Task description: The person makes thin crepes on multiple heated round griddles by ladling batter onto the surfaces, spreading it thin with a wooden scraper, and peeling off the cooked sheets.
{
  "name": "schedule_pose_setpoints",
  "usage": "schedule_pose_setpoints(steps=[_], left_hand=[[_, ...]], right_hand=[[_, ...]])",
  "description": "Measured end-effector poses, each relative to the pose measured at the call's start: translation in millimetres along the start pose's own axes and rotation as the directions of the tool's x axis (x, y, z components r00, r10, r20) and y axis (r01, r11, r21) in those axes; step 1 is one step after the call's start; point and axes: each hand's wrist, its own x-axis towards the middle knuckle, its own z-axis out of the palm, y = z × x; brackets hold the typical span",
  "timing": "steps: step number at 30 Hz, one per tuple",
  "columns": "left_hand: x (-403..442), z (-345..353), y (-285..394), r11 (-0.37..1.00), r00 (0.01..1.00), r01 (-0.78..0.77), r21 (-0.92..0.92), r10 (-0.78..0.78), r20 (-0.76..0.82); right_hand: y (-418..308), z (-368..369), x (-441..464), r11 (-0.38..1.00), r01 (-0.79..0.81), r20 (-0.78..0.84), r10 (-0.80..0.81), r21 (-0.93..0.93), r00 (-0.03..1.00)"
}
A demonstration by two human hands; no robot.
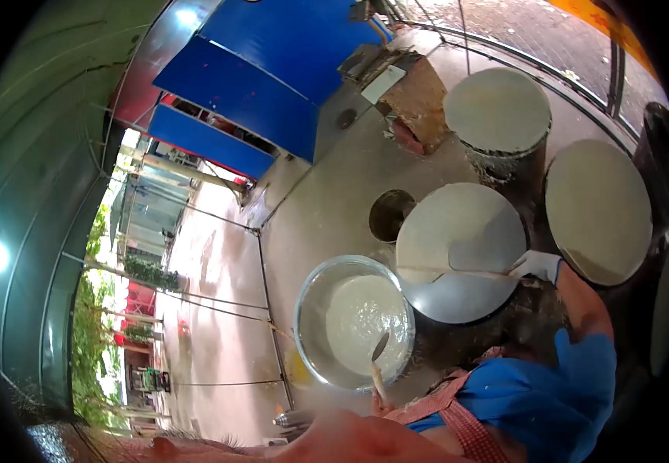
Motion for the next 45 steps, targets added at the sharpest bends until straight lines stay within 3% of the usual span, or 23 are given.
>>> schedule_pose_setpoints(steps=[2,3,4,8,10,11,14,15,17,19,22,24,28,29,30,31,34,36,37,38,39,42,45], left_hand=[[-15.1,-2.6,23.3,0.992,0.999,-0.048,0.113,0.049,-0.002],[-25.3,1.0,48.1,0.991,1.000,0.014,0.134,-0.015,0.009],[-33.7,1.9,60.7,0.985,0.996,0.077,0.155,-0.081,0.022],[-27.4,-12.6,18.7,0.996,0.991,0.088,0.004,-0.088,0.101],[-33.6,-0.8,3.1,0.991,0.999,0.028,-0.130,-0.026,0.019],[-35.7,4.7,-2.0,0.990,0.997,0.071,-0.120,-0.066,0.048],[-35.8,-2.9,-4.5,0.983,0.976,0.178,-0.052,-0.169,0.139],[-36.6,-13.8,-2.3,0.977,0.962,0.215,-0.005,-0.211,0.175],[-41.1,-21.0,1.2,0.988,0.978,0.157,-0.005,-0.155,0.139],[-50.0,-3.7,-6.3,0.994,0.999,-0.053,-0.097,0.051,-0.018],[-54.8,-12.8,6.8,1.000,1.000,-0.017,0.003,0.016,0.020],[-66.2,-3.6,10.3,0.998,0.998,0.063,0.024,-0.063,-0.002],[-70.3,5.3,27.1,0.976,0.978,0.182,-0.120,-0.192,-0.077],[-74.3,3.4,31.4,0.969,0.974,0.192,-0.153,-0.207,-0.090],[-78.1,1.6,35.8,0.962,0.970,0.200,-0.186,-0.222,-0.102],[-81.9,-0.9,40.2,0.959,0.965,0.214,-0.185,-0.237,-0.112],[-83.6,-13.8,35.1,0.971,0.964,0.215,-0.105,-0.228,-0.135],[-80.2,-37.1,20.8,0.935,0.951,0.276,-0.222,-0.299,-0.076],[-68.8,-55.5,-0.1,0.862,0.928,0.346,-0.370,-0.374,-0.003],[-73.0,-64.2,-10.4,0.870,0.944,0.305,-0.388,-0.329,0.006],[-76.9,-73.7,-22.9,0.874,0.959,0.265,-0.407,-0.283,0.014],[-79.4,-79.6,5.9,0.932,0.957,0.277,-0.233,-0.290,-0.023],[-64.1,-118.6,-2.6,0.903,0.924,0.366,-0.226,-0.322,0.207]], right_hand=[[-15.2,-26.0,30.3,0.967,0.211,-0.094,-0.226,-0.146,0.970],[-65.6,-14.6,23.7,0.991,-0.121,-0.187,0.129,0.054,0.974],[-86.2,-3.7,30.7,0.998,0.011,-0.266,0.006,0.063,0.964],[-73.1,7.1,37.3,0.959,-0.234,-0.038,0.231,-0.162,0.972],[-28.7,-8.9,20.6,0.957,-0.242,0.064,0.254,-0.158,0.965],[20.5,-28.6,33.1,0.954,-0.065,0.091,0.096,-0.293,0.991],[-18.1,-48.4,30.3,0.956,-0.050,0.105,0.084,-0.290,0.991],[-53.3,-35.7,33.0,0.993,-0.037,0.134,0.051,-0.108,0.990],[-69.4,-16.4,90.8,0.971,-0.013,-0.188,-0.034,-0.240,0.982],[-107.7,-0.6,92.0,0.944,-0.121,-0.056,0.109,-0.308,0.993],[-42.3,-19.8,99.7,0.823,0.066,0.177,0.043,-0.564,0.983],[-51.3,-31.8,31.8,0.890,-0.268,0.216,0.362,-0.368,0.907],[-48.2,-63.6,28.5,0.949,-0.029,0.201,0.096,-0.314,0.975],[-60.6,-52.2,46.2,0.965,-0.111,0.194,0.159,-0.240,0.968],[-41.1,-44.0,90.6,0.936,0.190,0.197,-0.135,-0.298,0.971],[-88.7,-7.5,75.9,0.959,0.010,-0.003,-0.011,-0.283,1.000],[-96.3,19.2,75.8,0.904,0.031,0.120,0.023,-0.426,0.993],[-81.3,2.3,38.7,0.843,0.038,0.205,0.087,-0.537,0.975],[-67.3,-21.1,6.6,0.903,-0.093,0.217,0.199,-0.420,0.956],[-85.2,-22.1,-51.2,0.793,-0.267,0.075,0.364,-0.548,0.928],[-49.5,-51.2,-89.7,0.809,-0.303,-0.001,0.351,-0.504,0.937],[99.1,-116.2,-214.4,0.951,-0.118,-0.240,0.048,-0.286,0.970],[115.9,36.1,-288.4,0.996,0.082,-0.511,-0.056,0.029,0.858]])
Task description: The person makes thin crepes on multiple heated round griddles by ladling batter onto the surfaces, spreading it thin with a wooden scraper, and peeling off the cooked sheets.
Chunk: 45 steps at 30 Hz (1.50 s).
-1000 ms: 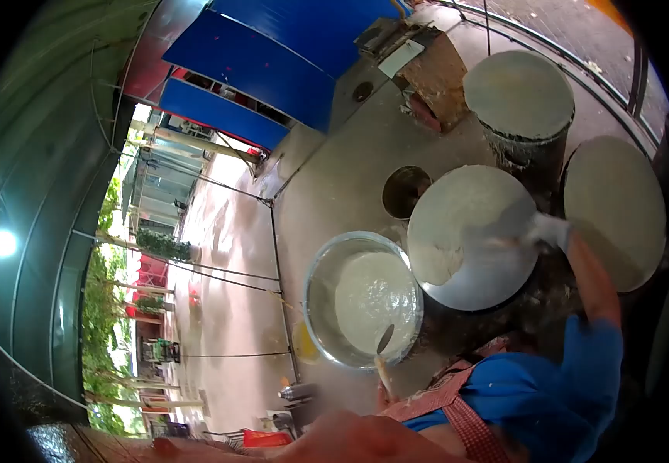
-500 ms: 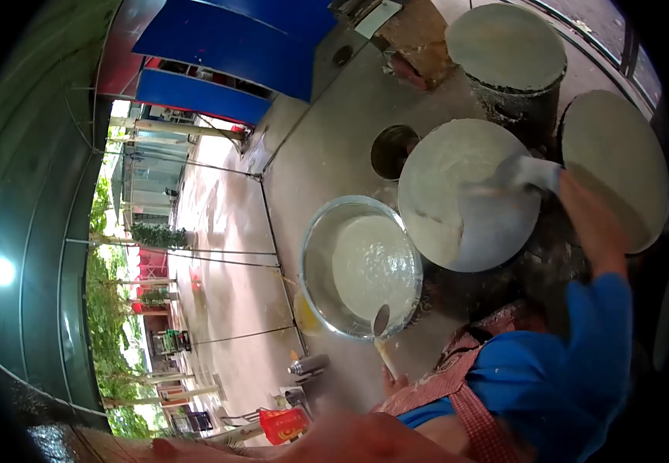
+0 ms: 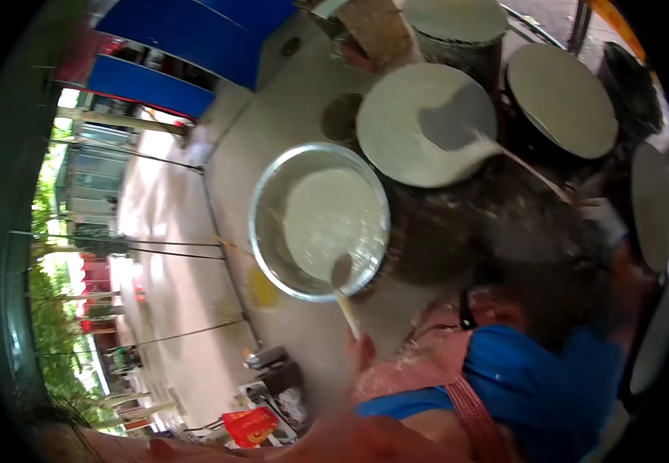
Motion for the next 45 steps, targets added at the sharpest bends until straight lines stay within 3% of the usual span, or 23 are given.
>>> schedule_pose_setpoints(steps=[2,3,4,7,11,12,13,15,16,19,20,23,24,28,30,31,33,34,37,39,41,43,45], left_hand=[[-5.0,-20.9,-4.6,1.000,0.995,0.012,0.013,-0.013,0.100],[-12.2,-13.0,14.8,0.999,0.992,-0.006,0.033,0.002,0.130],[-20.8,-12.6,28.4,1.000,0.988,0.011,-0.005,-0.010,0.156],[-53.2,-14.4,44.5,0.995,0.973,0.037,-0.091,-0.015,0.230],[-86.7,-47.1,51.7,0.967,0.899,0.027,-0.254,0.088,0.429],[-82.5,-65.3,36.3,0.932,0.853,0.160,-0.326,0.036,0.521],[-76.5,-76.6,27.3,0.890,0.819,0.260,-0.375,0.003,0.574],[-70.2,-93.5,8.7,0.785,0.769,0.429,-0.447,-0.057,0.637],[-73.0,-93.4,0.9,0.723,0.756,0.497,-0.481,-0.088,0.649],[-77.8,-62.7,17.0,0.570,0.455,0.694,-0.440,0.127,0.882],[-80.5,-58.5,19.2,0.571,0.500,0.676,-0.466,0.110,0.859],[-81.3,-55.5,23.8,0.713,0.646,0.539,-0.448,-0.009,0.764],[-92.8,-45.1,33.8,0.705,0.609,0.548,-0.450,0.033,0.793],[-85.7,-23.2,22.0,0.603,0.625,0.599,-0.527,0.060,0.779],[-62.4,-10.0,20.2,0.548,0.479,0.711,-0.440,0.080,0.874],[-57.3,-0.4,26.4,0.547,0.506,0.701,-0.457,0.070,0.860],[-59.1,9.6,22.9,0.541,0.570,0.683,-0.491,0.027,0.821],[-37.2,-3.4,3.9,0.516,0.434,0.766,-0.384,0.027,0.901],[-44.0,7.9,16.4,0.638,0.602,0.649,-0.414,-0.098,0.792],[-54.9,43.6,34.1,0.570,0.569,0.722,-0.393,-0.165,0.806],[-51.6,69.3,48.1,0.442,0.511,0.808,-0.389,-0.197,0.837],[-33.4,62.6,23.6,0.469,0.477,0.799,-0.377,-0.112,0.872],[-23.9,53.3,2.0,0.484,0.508,0.776,-0.403,-0.102,0.855]], right_hand=[[10.0,107.1,-39.2,0.999,0.025,-0.116,-0.028,-0.033,0.993],[30.7,159.7,-32.3,0.902,0.247,-0.116,-0.304,-0.355,0.946],[7.9,228.6,-35.1,0.978,0.044,-0.195,-0.085,-0.204,0.977],[0.2,345.2,-20.5,0.809,0.224,-0.184,-0.375,-0.544,0.909],[-6.6,307.5,-41.3,0.569,0.066,-0.182,-0.369,-0.820,0.911],[1.4,285.0,-50.2,0.498,0.002,-0.225,-0.397,-0.867,0.890],[81.5,255.4,-3.4,0.666,0.128,-0.261,-0.452,-0.735,0.853],[0.7,269.4,-52.5,0.801,0.060,-0.392,-0.355,-0.595,0.849],[-17.4,291.2,-51.1,0.830,0.081,-0.393,-0.345,-0.552,0.852],[-7.0,342.3,0.2,0.751,0.262,-0.206,-0.467,-0.606,0.860],[-22.4,340.3,-14.3,0.718,0.211,-0.127,-0.386,-0.663,0.914],[-4.6,270.2,-11.9,0.677,0.146,-0.222,-0.426,-0.721,0.877],[-2.4,241.6,-1.0,0.597,0.073,-0.221,-0.405,-0.799,0.887],[-51.4,253.6,16.7,0.851,0.149,-0.398,-0.382,-0.504,0.834],[-54.1,283.8,7.6,0.760,0.205,-0.234,-0.426,-0.617,0.874],[-49.1,293.3,2.4,0.682,0.237,-0.109,-0.423,-0.691,0.900],[4.1,271.3,19.3,0.657,0.247,-0.116,-0.458,-0.712,0.881],[9.2,247.4,26.9,0.682,0.159,-0.243,-0.454,-0.714,0.857],[-25.6,182.0,68.1,0.758,0.134,-0.323,-0.421,-0.638,0.847],[-74.3,199.0,83.7,0.811,0.172,-0.380,-0.435,-0.560,0.816],[-58.5,223.2,75.5,0.725,0.248,-0.227,-0.489,-0.642,0.842],[-6.9,219.7,35.2,0.588,0.261,-0.010,-0.417,-0.766,0.909],[25.6,183.0,33.7,0.729,0.158,-0.198,-0.378,-0.666,0.905]])
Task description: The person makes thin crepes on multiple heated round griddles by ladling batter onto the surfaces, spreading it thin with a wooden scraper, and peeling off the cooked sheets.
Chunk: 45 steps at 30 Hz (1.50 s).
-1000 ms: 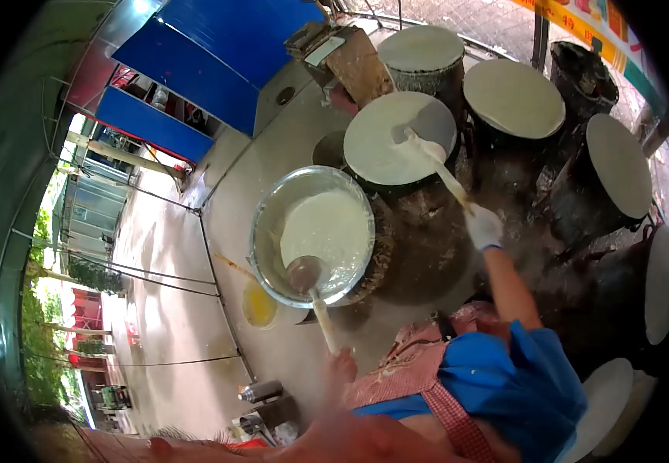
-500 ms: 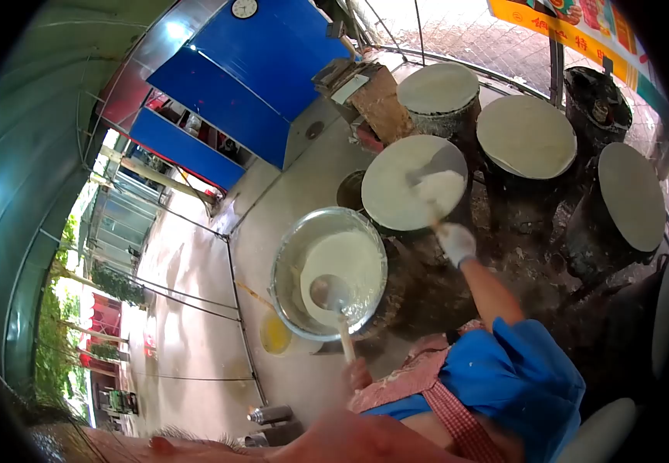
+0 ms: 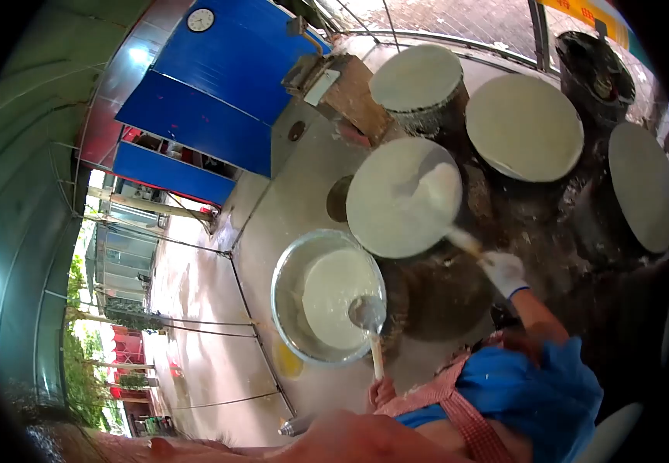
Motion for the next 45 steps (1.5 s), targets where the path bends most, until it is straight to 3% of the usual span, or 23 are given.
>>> schedule_pose_setpoints(steps=[3,6,7,8,10,12,14,16,18,19,21,22,23,24,26,29,31,32,36,38,39,42,45], left_hand=[[12.4,23.2,-9.1,0.999,0.998,-0.032,-0.040,0.029,-0.060],[18.9,33.0,-16.5,0.998,0.996,-0.045,-0.051,0.041,-0.077],[15.7,33.8,-14.9,0.998,0.995,-0.051,-0.041,0.047,-0.090],[13.8,32.2,-12.0,0.998,0.995,-0.050,-0.027,0.047,-0.093],[17.6,27.6,-4.0,0.999,0.997,-0.041,-0.018,0.040,-0.069],[14.8,25.3,0.3,0.999,0.998,-0.027,-0.025,0.026,-0.064],[5.9,28.5,3.5,0.999,0.997,-0.024,-0.035,0.022,-0.075],[-7.3,37.6,3.5,0.999,0.994,-0.028,-0.036,0.024,-0.110],[-15.4,43.9,14.1,0.999,0.995,-0.010,-0.032,0.006,-0.104],[-20.0,29.8,23.2,0.995,1.000,0.027,-0.096,-0.028,-0.014],[-21.3,29.9,33.6,0.983,0.997,-0.075,-0.166,0.068,-0.046],[-20.1,24.9,35.7,0.970,0.991,-0.131,-0.206,0.121,-0.058],[-25.4,20.4,37.4,0.970,0.991,-0.131,-0.207,0.122,-0.053],[-23.2,20.4,39.3,0.970,0.993,-0.116,-0.216,0.108,-0.045],[-22.2,23.7,46.3,0.968,0.995,-0.095,-0.232,0.087,-0.044],[-17.3,25.3,56.2,0.957,0.995,-0.093,-0.273,0.095,-0.007],[-14.0,23.0,60.4,0.941,0.995,-0.086,-0.328,0.097,0.016],[-11.0,26.2,59.4,0.960,0.992,-0.035,-0.278,0.066,0.104],[8.2,29.2,72.0,0.972,0.998,-0.047,-0.232,0.053,0.023],[30.5,35.8,84.8,0.976,0.999,-0.037,-0.213,0.033,-0.024],[42.5,43.2,90.8,0.979,0.998,-0.044,-0.201,0.036,-0.044],[88.3,73.5,102.0,0.987,0.985,-0.107,-0.121,0.089,-0.145],[147.3,90.5,126.5,0.997,0.982,-0.052,-0.051,0.041,-0.186]], right_hand=[[-9.6,-28.0,103.2,0.994,-0.078,-0.159,0.090,0.083,0.983],[-45.3,-22.4,231.6,0.980,-0.159,-0.084,0.170,0.119,0.982],[-44.3,-24.5,245.4,0.977,-0.089,-0.049,0.100,0.192,0.994],[-47.2,-40.8,234.2,0.958,-0.002,-0.087,0.028,0.285,0.996],[-14.2,2.4,226.4,0.946,-0.110,-0.156,0.163,0.305,0.974],[-22.5,50.2,165.5,0.803,-0.033,-0.058,0.084,0.596,0.995],[-67.8,39.8,123.1,0.849,0.034,0.065,-0.080,0.527,0.995],[-96.5,-18.4,100.1,0.971,-0.119,0.138,0.092,0.205,0.986],[-65.9,-41.7,97.8,0.633,-0.183,0.044,0.230,0.752,0.972],[-68.1,-49.0,83.8,0.164,-0.240,0.203,0.211,0.957,0.956],[-43.2,28.8,78.3,0.540,-0.426,0.167,0.463,0.726,0.871],[-27.7,80.2,65.2,0.606,-0.073,-0.076,0.216,0.792,0.973],[-50.9,76.8,49.7,0.306,-0.237,0.162,0.252,0.922,0.954],[-66.7,59.4,43.4,0.422,-0.363,0.284,0.240,0.831,0.928],[-81.3,0.0,40.9,0.775,-0.293,0.236,0.190,0.560,0.953],[-49.1,-26.9,86.8,0.851,-0.161,-0.028,0.202,0.499,0.979],[-35.5,-32.6,130.2,0.966,-0.123,-0.281,0.187,0.229,0.941],[-35.9,-27.0,146.5,0.978,-0.050,-0.266,0.104,0.202,0.958],[-44.2,-5.9,137.9,0.910,0.336,-0.072,-0.362,-0.241,0.929],[-55.7,-48.5,120.4,0.864,0.331,0.095,-0.319,-0.380,0.943],[-35.8,-50.7,124.4,0.865,0.351,0.018,-0.369,-0.358,0.929],[-11.3,-35.5,122.1,0.973,0.064,-0.307,-0.132,-0.224,0.943],[-39.7,-46.0,85.8,0.923,0.237,0.051,-0.233,-0.304,0.971]])
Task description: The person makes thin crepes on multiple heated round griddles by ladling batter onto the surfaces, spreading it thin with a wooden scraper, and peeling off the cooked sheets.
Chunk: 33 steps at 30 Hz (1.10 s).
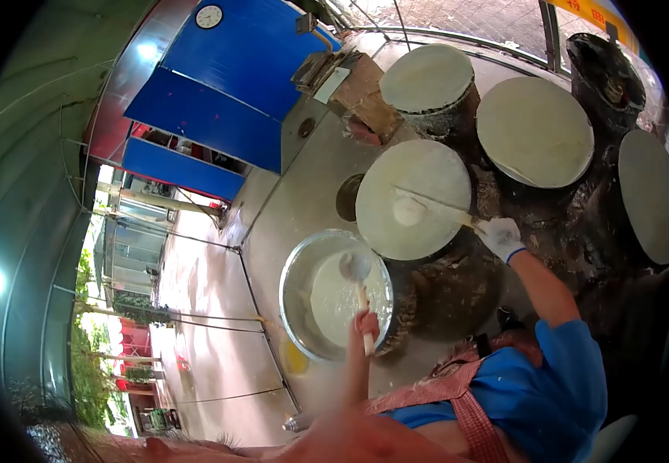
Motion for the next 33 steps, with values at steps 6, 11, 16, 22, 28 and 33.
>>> schedule_pose_setpoints(steps=[6,11,16,22,28,33], left_hand=[[75.4,73.9,-36.2,0.867,0.952,-0.181,0.464,0.273,-0.138],[141.4,63.5,-61.8,0.872,0.979,-0.075,0.484,0.156,-0.129],[2.0,15.5,-45.0,0.911,0.999,0.006,0.413,0.009,-0.034],[-35.8,39.2,-51.8,0.896,0.887,0.443,0.012,-0.440,0.140],[-71.2,87.7,-106.6,0.816,0.947,0.311,0.486,-0.221,-0.234],[-6.4,81.5,-173.1,0.588,0.776,0.612,0.529,-0.578,-0.255]], right_hand=[[26.8,28.5,-45.1,0.975,-0.202,-0.199,0.181,-0.091,0.963],[-67.7,62.4,-86.0,0.989,-0.131,-0.155,0.141,0.076,0.978],[-84.9,18.4,-126.4,0.995,0.099,-0.411,-0.101,-0.026,0.906],[-108.9,13.1,-135.5,0.982,-0.120,-0.431,0.047,-0.144,0.901],[-105.5,-28.8,-154.6,0.993,-0.118,-0.455,0.103,-0.004,0.884],[-58.0,1.5,-258.2,0.933,-0.305,-0.399,0.358,0.193,0.844]])
